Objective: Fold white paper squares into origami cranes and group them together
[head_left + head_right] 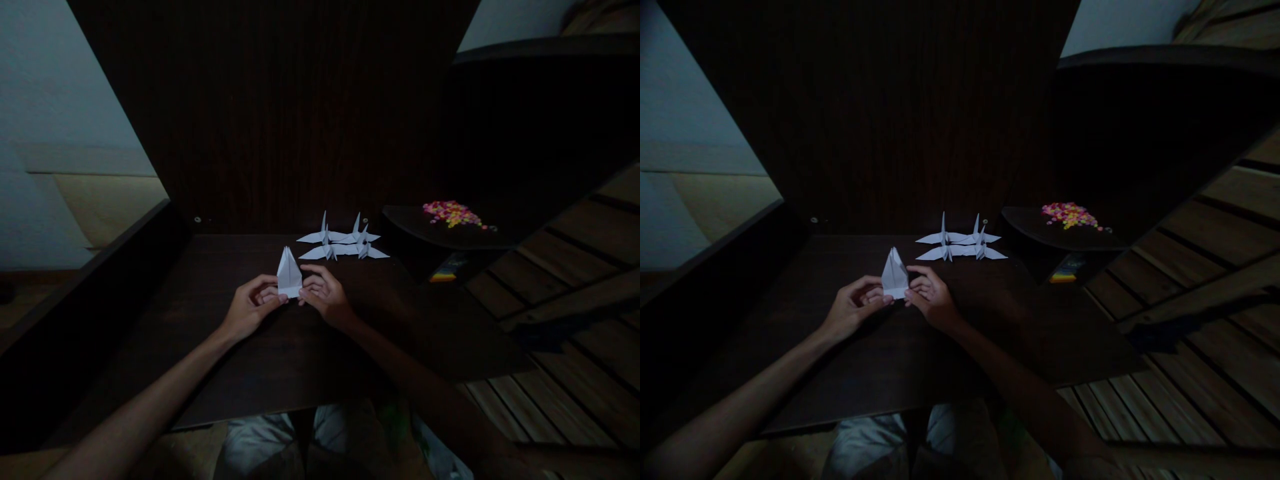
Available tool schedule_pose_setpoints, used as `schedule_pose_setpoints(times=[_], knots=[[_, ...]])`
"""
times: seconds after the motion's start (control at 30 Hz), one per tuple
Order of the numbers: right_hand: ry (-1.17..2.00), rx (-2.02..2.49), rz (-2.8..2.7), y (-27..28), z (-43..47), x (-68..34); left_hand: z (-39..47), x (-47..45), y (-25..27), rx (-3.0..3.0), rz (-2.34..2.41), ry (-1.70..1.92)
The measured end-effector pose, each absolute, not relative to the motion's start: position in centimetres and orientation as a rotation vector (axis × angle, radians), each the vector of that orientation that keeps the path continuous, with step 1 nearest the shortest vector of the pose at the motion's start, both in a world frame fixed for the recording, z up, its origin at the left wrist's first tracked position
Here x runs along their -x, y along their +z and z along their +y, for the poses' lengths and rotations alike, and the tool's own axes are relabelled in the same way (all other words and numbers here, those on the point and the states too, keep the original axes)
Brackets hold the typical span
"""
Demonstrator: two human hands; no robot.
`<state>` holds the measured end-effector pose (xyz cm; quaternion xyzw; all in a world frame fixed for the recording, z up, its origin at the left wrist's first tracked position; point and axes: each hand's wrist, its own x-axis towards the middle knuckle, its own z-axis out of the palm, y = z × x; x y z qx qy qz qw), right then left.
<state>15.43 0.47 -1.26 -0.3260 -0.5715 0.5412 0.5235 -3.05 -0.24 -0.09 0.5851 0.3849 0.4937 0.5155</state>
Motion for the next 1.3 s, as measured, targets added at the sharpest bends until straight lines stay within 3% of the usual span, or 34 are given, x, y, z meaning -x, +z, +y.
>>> schedule_pose_setpoints(times=[1.03, 1.3], knots=[[1.164, 0.805, -1.418, -1.2, -0.1, -15.1, -0.9, 3.0, 0.5, -1.489, 1.026, 1.181], [1.257, 0.746, -1.353, -1.1, 0.0, -15.0, -0.7, 3.0, 0.2, -1.469, 0.947, 1.229]])
